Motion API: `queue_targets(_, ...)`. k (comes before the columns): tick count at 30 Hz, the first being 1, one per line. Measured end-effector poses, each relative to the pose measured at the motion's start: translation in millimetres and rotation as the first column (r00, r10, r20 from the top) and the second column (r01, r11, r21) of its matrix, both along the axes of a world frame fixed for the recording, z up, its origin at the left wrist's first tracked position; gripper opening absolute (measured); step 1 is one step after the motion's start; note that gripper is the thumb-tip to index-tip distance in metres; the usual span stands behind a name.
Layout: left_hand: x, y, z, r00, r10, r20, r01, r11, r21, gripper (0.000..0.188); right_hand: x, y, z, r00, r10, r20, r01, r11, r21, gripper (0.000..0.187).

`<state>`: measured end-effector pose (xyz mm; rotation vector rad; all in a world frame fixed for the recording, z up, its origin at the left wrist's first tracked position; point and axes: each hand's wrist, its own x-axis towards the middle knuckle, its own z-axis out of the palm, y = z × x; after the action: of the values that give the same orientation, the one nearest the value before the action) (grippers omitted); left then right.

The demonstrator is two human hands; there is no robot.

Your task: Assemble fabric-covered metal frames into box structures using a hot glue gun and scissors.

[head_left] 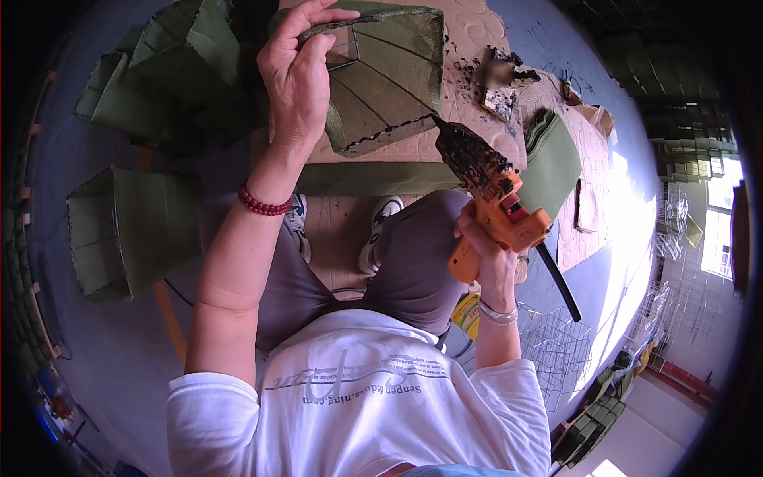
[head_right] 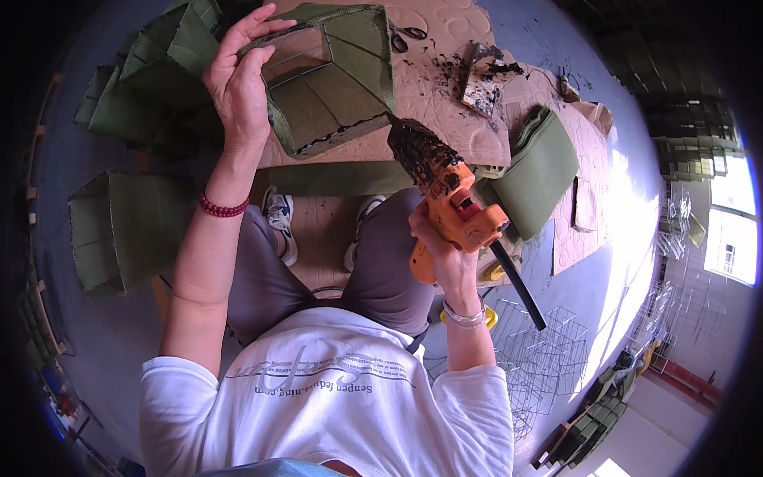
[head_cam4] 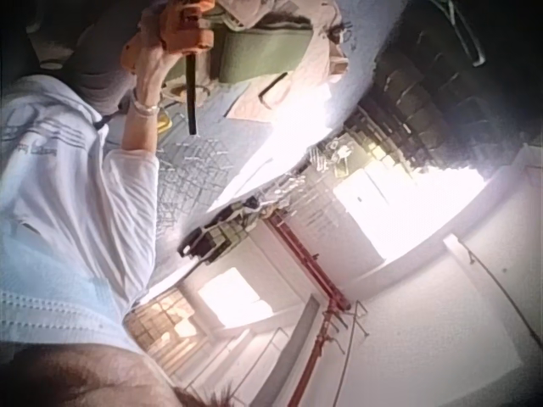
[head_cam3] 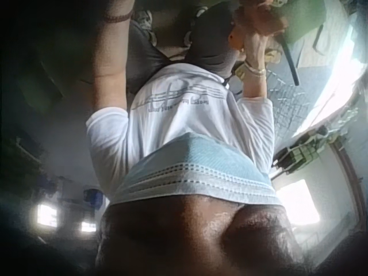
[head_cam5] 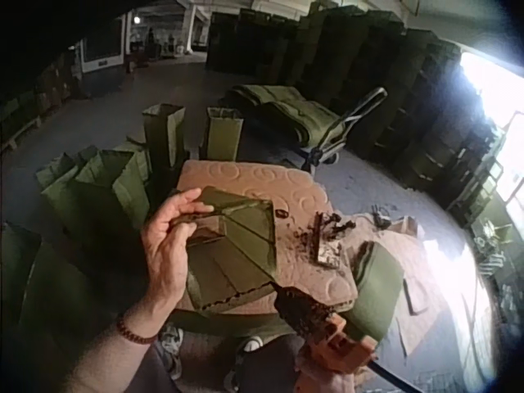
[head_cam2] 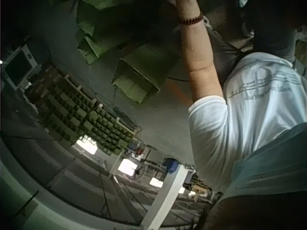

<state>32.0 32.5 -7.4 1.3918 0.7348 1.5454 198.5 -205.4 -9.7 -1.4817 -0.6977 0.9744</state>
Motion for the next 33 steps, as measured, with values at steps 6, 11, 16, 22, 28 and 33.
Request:
queue_targets(6, 4, -4, 12, 0.999, -0.003, -0.044, 0.004, 0.999, 0.042, 0.040, -6, -1, 5, 0.991, -0.054, 0.120, 0.065, 0.994, -0.088, 0.026)
queue_targets(11, 8, -2, 6, 0.998, 0.004, -0.058, -0.001, 0.998, 0.064, 0.039, -2, -2, 6, 0.979, -0.036, 0.201, 0.059, 0.992, -0.109, 0.022)
queue_targets(16, 14, -4, 7, 0.991, -0.012, -0.135, 0.027, 0.994, 0.108, 0.039, 3, -1, 4, 0.970, -0.058, 0.238, 0.093, 0.986, -0.138, 0.021)
queue_targets(22, 28, 9, -1, 0.985, 0.097, -0.142, -0.057, 0.963, 0.265, 0.038, 10, 3, -1, 0.961, -0.074, 0.266, 0.109, 0.987, -0.117, 0.019)
queue_targets(28, 35, 18, -7, 0.981, 0.150, -0.120, -0.097, 0.927, 0.363, 0.040, 10, 8, 2, 0.955, -0.075, 0.287, 0.108, 0.989, -0.102, 0.020)
queue_targets(33, 36, 16, -1, 0.979, 0.141, -0.145, -0.089, 0.944, 0.319, 0.039, 14, 11, 6, 0.949, -0.044, 0.312, 0.079, 0.992, -0.101, 0.019)
